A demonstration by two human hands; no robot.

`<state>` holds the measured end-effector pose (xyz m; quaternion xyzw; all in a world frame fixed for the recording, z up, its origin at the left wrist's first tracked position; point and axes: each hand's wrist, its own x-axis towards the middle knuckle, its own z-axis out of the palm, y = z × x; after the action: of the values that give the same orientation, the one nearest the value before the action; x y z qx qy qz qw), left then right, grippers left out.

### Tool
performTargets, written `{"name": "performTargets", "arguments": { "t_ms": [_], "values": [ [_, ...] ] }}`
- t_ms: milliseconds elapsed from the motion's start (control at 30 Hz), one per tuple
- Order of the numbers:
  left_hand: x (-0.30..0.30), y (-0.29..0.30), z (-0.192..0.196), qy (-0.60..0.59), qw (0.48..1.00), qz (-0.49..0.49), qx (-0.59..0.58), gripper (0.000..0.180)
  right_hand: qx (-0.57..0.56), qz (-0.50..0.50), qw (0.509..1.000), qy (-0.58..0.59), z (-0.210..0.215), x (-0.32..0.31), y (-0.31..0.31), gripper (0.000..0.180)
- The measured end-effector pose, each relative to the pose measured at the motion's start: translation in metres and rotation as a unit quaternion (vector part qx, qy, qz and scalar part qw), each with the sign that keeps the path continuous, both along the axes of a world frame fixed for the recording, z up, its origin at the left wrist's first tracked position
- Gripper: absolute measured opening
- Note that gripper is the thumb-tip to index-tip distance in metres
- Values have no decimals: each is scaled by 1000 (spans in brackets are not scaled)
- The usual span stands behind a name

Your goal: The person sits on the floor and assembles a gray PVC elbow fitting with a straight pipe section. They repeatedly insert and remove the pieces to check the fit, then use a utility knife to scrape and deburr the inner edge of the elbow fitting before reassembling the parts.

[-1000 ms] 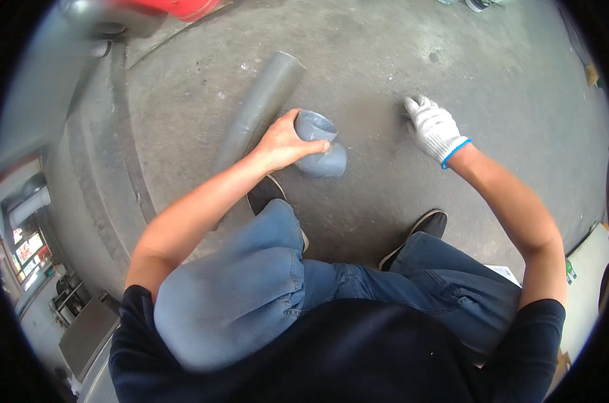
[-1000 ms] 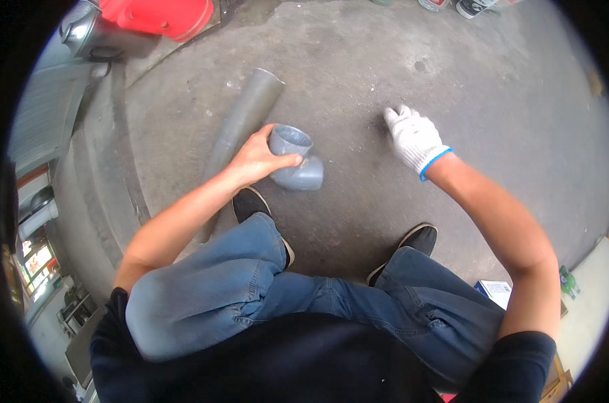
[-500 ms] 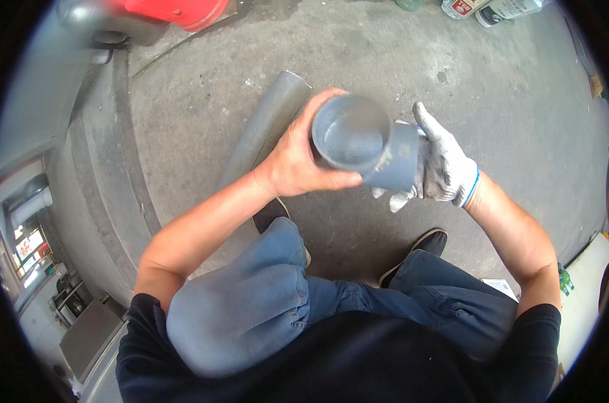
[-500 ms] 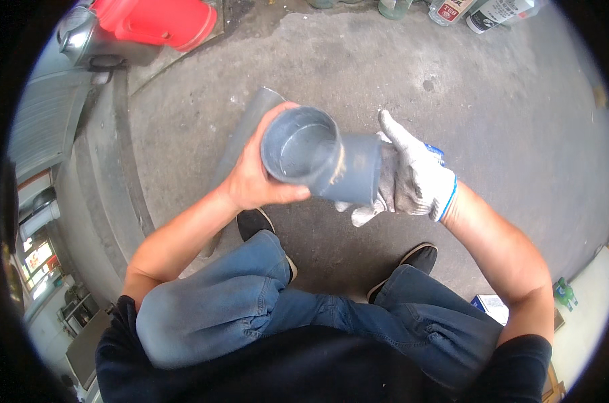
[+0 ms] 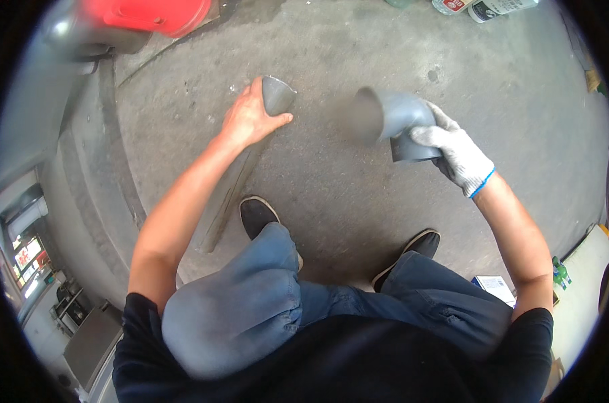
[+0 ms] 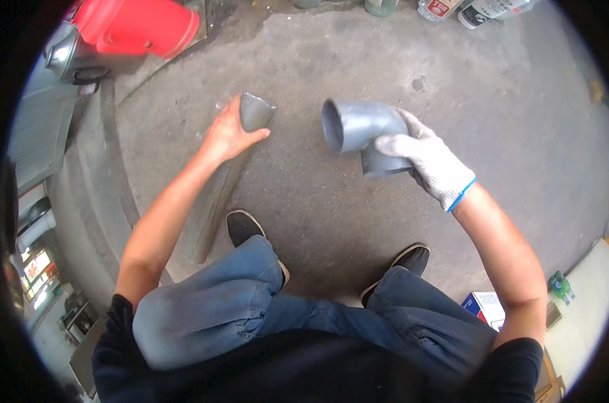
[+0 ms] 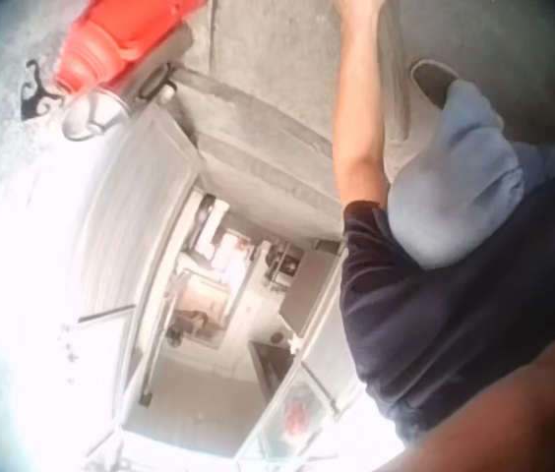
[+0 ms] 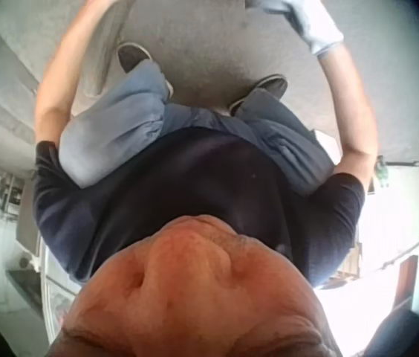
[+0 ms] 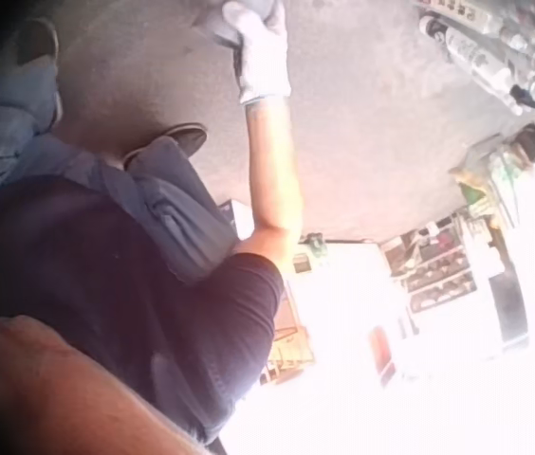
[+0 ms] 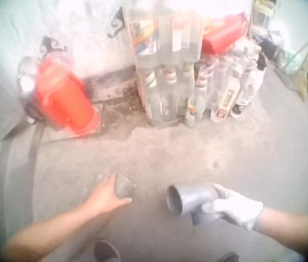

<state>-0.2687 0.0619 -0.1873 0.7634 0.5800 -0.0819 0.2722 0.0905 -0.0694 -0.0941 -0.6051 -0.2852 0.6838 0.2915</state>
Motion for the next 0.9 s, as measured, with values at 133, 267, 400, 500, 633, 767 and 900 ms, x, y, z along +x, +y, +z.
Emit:
{"name": "performTargets", "arguments": {
  "t_ms": [133, 267, 400, 500, 633, 767, 900],
  "values": [
    [7, 11, 3, -68, 993, 1, -94, 105, 47, 26, 990, -127, 0, 3, 3, 105],
    [39, -21, 88, -234, 956, -113, -137, 102, 159, 76, 954, -244, 24, 10, 2, 104],
    [48, -38, 130, -324, 919, -156, -164, 100, 229, 43, 952, -197, 65, -3, -14, 103],
    [49, -50, 143, -324, 919, -173, -145, 100, 321, 96, 908, -251, 82, -5, -28, 105],
    [52, -67, 147, -375, 896, -170, -169, 102, 332, 137, 881, -309, 98, -13, -44, 107],
    [51, -72, 148, -396, 884, -176, -173, 100, 328, 136, 892, -280, 104, -16, -52, 112],
    [52, -80, 146, -457, 847, -190, -197, 97, 282, 120, 934, -187, 112, -14, -49, 115]
  ]
}}
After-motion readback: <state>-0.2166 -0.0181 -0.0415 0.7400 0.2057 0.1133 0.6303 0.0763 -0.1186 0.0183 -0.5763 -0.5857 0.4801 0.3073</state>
